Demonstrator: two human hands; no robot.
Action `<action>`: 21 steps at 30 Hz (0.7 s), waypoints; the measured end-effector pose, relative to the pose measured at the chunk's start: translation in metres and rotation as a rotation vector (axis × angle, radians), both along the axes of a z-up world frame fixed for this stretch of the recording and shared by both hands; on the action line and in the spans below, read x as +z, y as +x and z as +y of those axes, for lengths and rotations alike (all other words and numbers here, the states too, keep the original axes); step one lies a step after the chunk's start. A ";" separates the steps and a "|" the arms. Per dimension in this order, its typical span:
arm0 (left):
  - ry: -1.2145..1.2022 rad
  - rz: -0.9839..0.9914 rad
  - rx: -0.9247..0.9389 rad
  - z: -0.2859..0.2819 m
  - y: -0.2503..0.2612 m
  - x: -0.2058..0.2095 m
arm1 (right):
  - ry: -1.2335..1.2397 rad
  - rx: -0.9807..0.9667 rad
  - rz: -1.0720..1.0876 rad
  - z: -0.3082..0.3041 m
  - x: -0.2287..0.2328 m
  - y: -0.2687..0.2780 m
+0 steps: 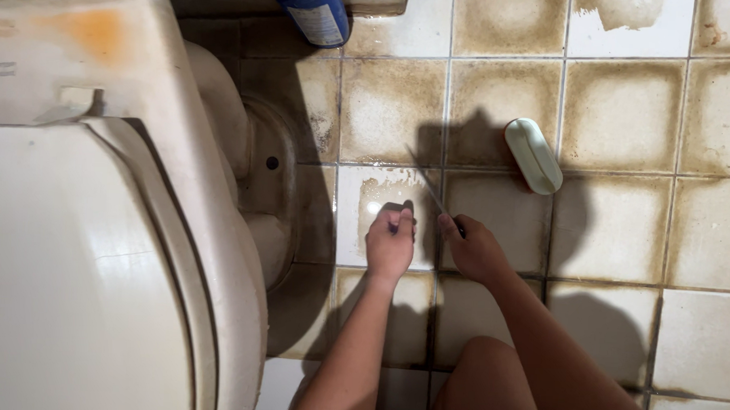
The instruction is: The person kneels on the bathroom floor and uses a knife to scrape grime from the grout lines and tile surfaces near the toilet base. They periodically rinse the knife in a bucket of water and continue scraping the same area.
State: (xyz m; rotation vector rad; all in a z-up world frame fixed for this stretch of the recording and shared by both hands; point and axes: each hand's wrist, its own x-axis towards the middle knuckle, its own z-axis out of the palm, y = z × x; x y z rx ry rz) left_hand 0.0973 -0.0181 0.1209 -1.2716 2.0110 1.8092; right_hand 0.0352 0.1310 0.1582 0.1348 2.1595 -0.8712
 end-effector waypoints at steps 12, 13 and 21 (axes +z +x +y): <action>-0.095 -0.202 -0.118 0.043 -0.050 -0.028 | 0.309 0.466 0.219 0.023 -0.016 -0.046; -0.055 -0.221 -0.089 0.045 -0.052 -0.031 | 0.352 0.502 0.190 0.020 -0.012 -0.051; 0.002 -0.198 0.096 0.068 -0.069 -0.053 | 0.363 0.699 0.288 0.019 -0.019 -0.073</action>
